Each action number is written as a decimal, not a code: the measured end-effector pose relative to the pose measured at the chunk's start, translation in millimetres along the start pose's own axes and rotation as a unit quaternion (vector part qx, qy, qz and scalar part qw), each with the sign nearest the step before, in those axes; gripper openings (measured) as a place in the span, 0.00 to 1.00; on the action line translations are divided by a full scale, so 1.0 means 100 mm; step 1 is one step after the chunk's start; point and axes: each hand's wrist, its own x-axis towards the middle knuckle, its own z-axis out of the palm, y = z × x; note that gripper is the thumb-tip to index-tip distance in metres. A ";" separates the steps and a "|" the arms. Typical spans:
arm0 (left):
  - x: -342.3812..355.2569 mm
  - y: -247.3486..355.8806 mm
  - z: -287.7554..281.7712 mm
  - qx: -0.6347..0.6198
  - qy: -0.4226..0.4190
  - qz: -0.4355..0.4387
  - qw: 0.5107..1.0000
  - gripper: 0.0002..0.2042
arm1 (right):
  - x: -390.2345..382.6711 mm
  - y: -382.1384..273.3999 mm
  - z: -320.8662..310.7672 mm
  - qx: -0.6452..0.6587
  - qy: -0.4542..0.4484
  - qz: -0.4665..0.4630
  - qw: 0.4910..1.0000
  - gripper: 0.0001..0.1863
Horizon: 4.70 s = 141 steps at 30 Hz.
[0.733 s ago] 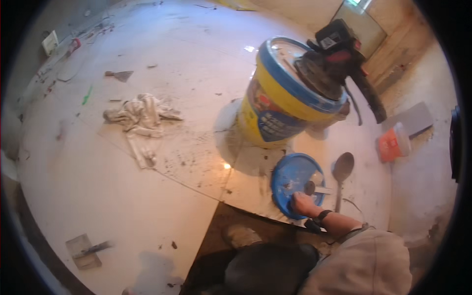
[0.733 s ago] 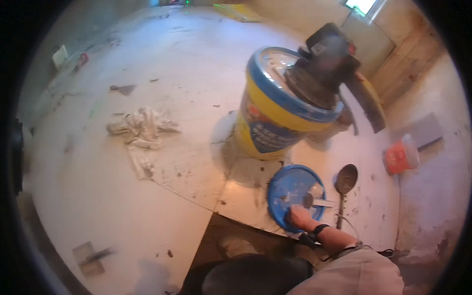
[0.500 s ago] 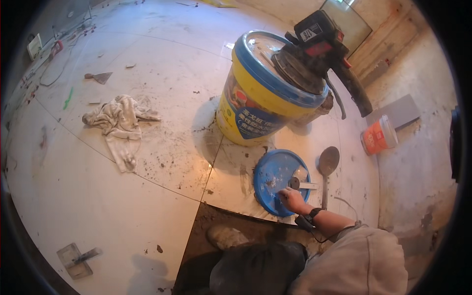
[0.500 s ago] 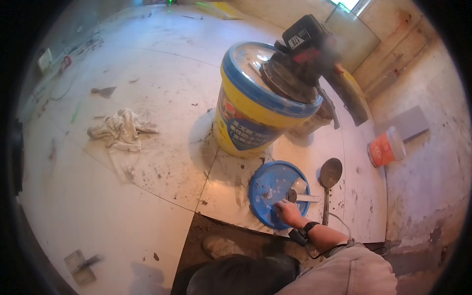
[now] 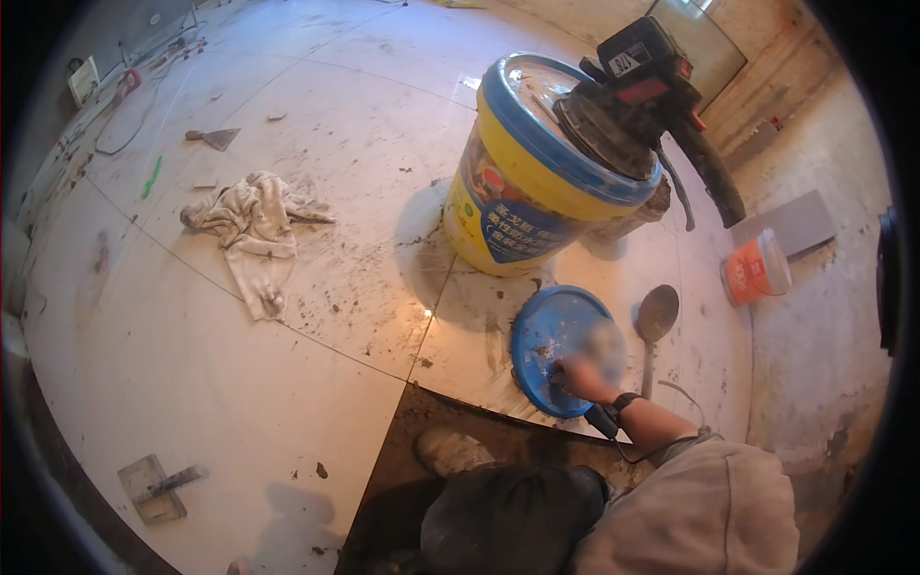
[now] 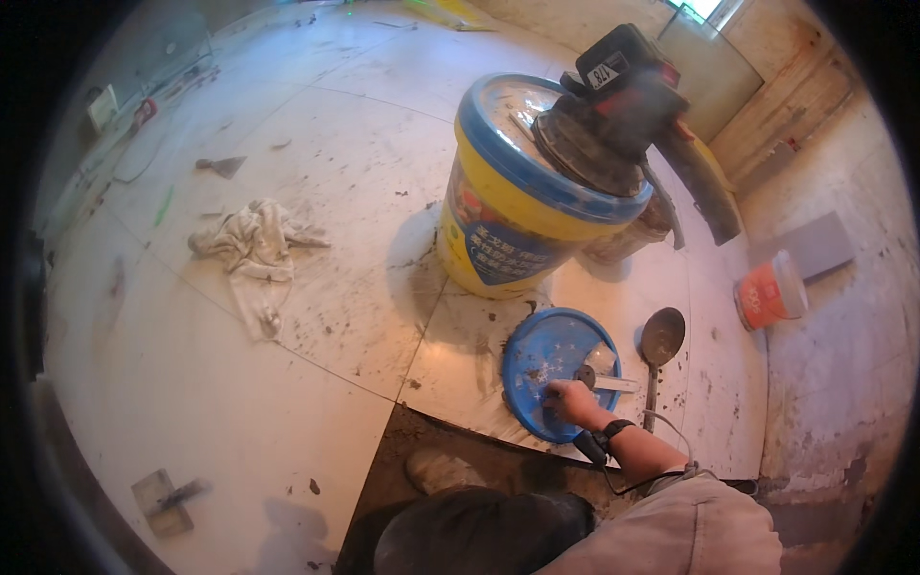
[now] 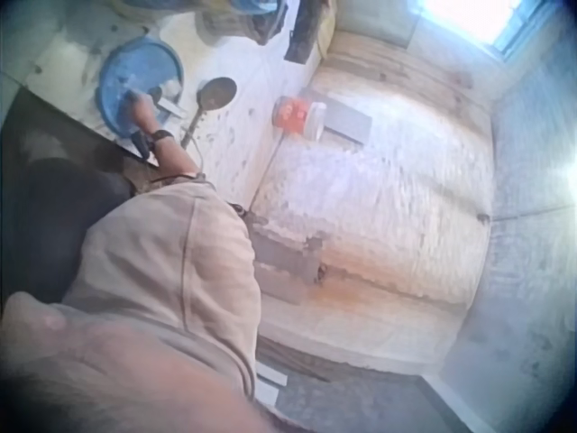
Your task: Applying mortar and leveling floor tiles.
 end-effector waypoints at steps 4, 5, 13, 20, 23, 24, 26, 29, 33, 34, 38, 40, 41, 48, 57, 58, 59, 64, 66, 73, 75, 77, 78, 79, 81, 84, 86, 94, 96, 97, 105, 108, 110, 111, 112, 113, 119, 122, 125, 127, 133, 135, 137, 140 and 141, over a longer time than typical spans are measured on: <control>0.18 -0.30 -0.02 -0.034 -0.006 -0.011 0.999 0.15 | 0.01 0.04 0.01 -0.026 -0.019 -0.027 0.999 0.09; 0.24 -0.40 -0.02 -0.034 -0.027 -0.025 0.999 0.18 | 0.02 0.07 0.03 0.008 -0.017 -0.019 1.000 0.09; 0.43 -0.83 0.07 0.060 0.049 0.121 0.990 0.12 | 0.01 0.22 0.15 -0.103 -0.001 -0.136 0.985 0.04; 0.24 -0.67 0.10 -0.048 0.033 0.025 0.998 0.10 | -0.08 0.27 0.43 -0.245 0.007 -0.067 0.967 0.06; 0.25 -0.70 0.10 -0.038 0.033 0.035 0.998 0.11 | -0.10 0.32 0.49 -0.245 0.006 -0.018 0.969 0.07; 0.25 -0.71 0.10 -0.031 0.033 0.020 0.999 0.11 | -0.11 0.33 0.51 -0.241 0.011 0.002 0.970 0.07; 0.26 -0.73 0.08 -0.035 0.041 0.034 0.998 0.11 | -0.12 0.35 0.53 -0.236 0.002 -0.032 0.971 0.08; 0.24 -0.77 0.04 -0.016 0.059 0.033 0.998 0.11 | -0.14 0.39 0.57 -0.221 0.020 -0.036 0.975 0.08; 0.20 -0.83 -0.03 -0.035 0.046 0.018 0.998 0.10 | -0.17 0.41 0.53 -0.169 0.062 -0.033 0.983 0.06; 0.20 -0.83 -0.04 -0.026 0.046 0.011 0.999 0.10 | -0.17 0.39 0.48 -0.159 0.078 -0.014 0.984 0.05; 0.18 -0.57 -0.06 -0.023 0.060 0.075 0.995 0.10 | -0.07 -0.04 0.18 -0.096 0.121 -0.027 0.988 0.03; 0.14 -0.17 -0.01 -0.052 0.026 0.126 0.990 0.10 | 0.07 -0.54 0.03 -0.066 0.144 -0.068 0.985 0.01; 0.08 0.09 0.07 -0.067 -0.017 0.110 0.992 0.10 | 0.16 -0.87 0.02 -0.037 0.132 -0.129 0.982 0.02; -0.96 1.80 0.71 -0.275 -0.493 0.065 0.823 0.23 | 0.68 -3.46 0.35 0.076 0.008 -0.529 0.845 0.09; -0.98 1.86 0.85 -0.321 -0.477 0.023 0.818 0.14 | 0.64 -4.49 0.64 -0.045 -0.107 -0.720 0.684 0.11; -0.91 1.81 0.84 -0.266 -0.456 0.017 0.849 0.13 | 0.63 -4.54 0.71 -0.077 -0.134 -0.703 0.694 0.10; -0.84 1.75 0.83 -0.264 -0.441 0.015 0.858 0.13 | 0.63 -4.58 0.79 -0.061 -0.141 -0.714 0.683 0.10; -0.15 1.24 0.72 -0.111 -0.226 0.165 0.954 0.17 | 0.92 -4.90 1.19 0.017 -0.164 -0.632 0.757 0.07; 0.32 0.84 0.53 -0.099 -0.065 0.145 0.982 0.18 | 1.17 -5.12 1.39 0.006 -0.128 -0.599 0.790 0.08; 1.60 -0.50 0.00 -0.024 0.230 0.018 0.973 0.11 | 1.76 -6.05 2.32 -0.037 -0.094 -0.561 0.822 0.08; 1.81 -0.63 -0.01 0.035 0.242 0.031 0.969 0.12 | 1.81 -6.41 2.61 -0.028 -0.096 -0.561 0.822 0.09; 1.97 -0.68 0.04 0.092 0.239 0.036 0.966 0.13 | 1.84 -6.76 2.88 -0.038 -0.103 -0.530 0.841 0.15; 2.01 -0.69 0.09 0.192 0.256 0.066 0.945 0.13 | 1.83 -6.91 3.01 -0.044 -0.108 -0.530 0.840 0.15; 2.04 -0.69 0.13 0.284 0.251 0.097 0.920 0.13 | 1.81 -7.06 3.15 -0.032 -0.051 -0.552 0.832 0.17; 2.04 -0.70 0.18 0.258 0.276 0.120 0.918 0.13 | 1.79 -7.28 3.36 -0.026 -0.006 -0.562 0.827 0.24; 2.01 -0.68 0.18 0.213 0.275 0.145 0.926 0.13 | 1.74 -7.41 3.55 -0.055 0.053 -0.585 0.808 0.26; 1.99 -0.64 0.15 0.192 0.246 0.150 0.938 0.13 | 1.76 -7.44 3.58 -0.043 0.035 -0.560 0.827 0.28; 2.09 -0.58 0.08 0.238 0.225 0.109 0.939 0.12 | 1.78 -7.65 3.52 -0.075 -0.011 -0.536 0.841 0.28; 2.06 -0.57 0.08 0.230 0.214 0.095 0.945 0.12 | 1.79 -7.69 3.52 -0.087 -0.020 -0.526 0.846 0.29; 2.04 -0.55 0.06 0.226 0.181 0.066 0.955 0.13 | 1.79 -7.69 3.52 -0.098 -0.029 -0.515 0.851 0.30; 4.13 0.24 -0.55 0.016 0.230 0.034 0.973 0.09 | 1.89 -7.69 3.62 -0.133 -0.059 -0.504 0.852 0.30; 5.58 0.58 -0.49 0.005 0.266 0.153 0.952 0.09 | 1.89 -7.70 3.62 -0.138 -0.065 -0.492 0.857 0.31; 6.10 0.69 -0.42 0.094 0.268 0.114 0.952 0.09 | 1.89 -7.70 3.62 -0.164 -0.077 -0.495 0.850 0.34; 6.14 0.68 -0.37 0.101 0.257 0.089 0.957 0.09 | 1.89 -7.70 3.61 -0.166 -0.068 -0.511 0.841 0.34; 6.19 0.68 -0.33 0.136 0.301 0.101 0.939 0.10 | 1.90 -7.69 3.61 -0.169 -0.074 -0.510 0.840 0.34; 6.24 0.68 -0.30 0.172 0.317 0.080 0.929 0.10 | 1.90 -7.68 3.62 -0.175 -0.088 -0.501 0.843 0.34; 6.21 0.62 -0.31 0.132 0.319 0.125 0.930 0.09 | 1.95 -7.61 3.66 -0.150 -0.088 -0.502 0.847 0.36; 6.25 0.67 -0.31 0.111 0.310 0.107 0.938 0.08 | 1.97 -7.58 3.67 -0.162 -0.086 -0.508 0.842 0.38; 6.27 0.71 -0.32 0.090 0.307 0.099 0.942 0.07 | 1.98 -7.56 3.66 -0.157 -0.095 -0.507 0.842 0.39; 6.26 0.73 -0.34 0.095 0.315 0.148 0.933 0.07 | 1.97 -7.55 3.66 -0.172 -0.099 -0.507 0.839 0.39; 6.25 0.70 -0.33 0.147 0.295 0.161 0.930 0.05 | 1.97 -7.54 3.69 -0.176 -0.100 -0.511 0.835 0.40; 6.26 0.69 -0.32 0.144 0.290 0.156 0.933 0.05 | 1.97 -7.53 3.70 -0.177 -0.111 -0.512 0.834 0.41; 6.30 0.69 -0.34 0.139 0.305 0.147 0.931 0.06 | 1.98 -7.52 3.70 -0.191 -0.099 -0.522 0.825 0.42; 6.35 0.69 -0.36 0.151 0.285 0.158 0.933 0.05 | 1.98 -7.50 3.71 -0.168 -0.097 -0.520 0.832 0.43; 6.37 0.68 -0.37 0.150 0.281 0.155 0.935 0.05 | 1.97 -7.49 3.71 -0.173 -0.099 -0.514 0.834 0.44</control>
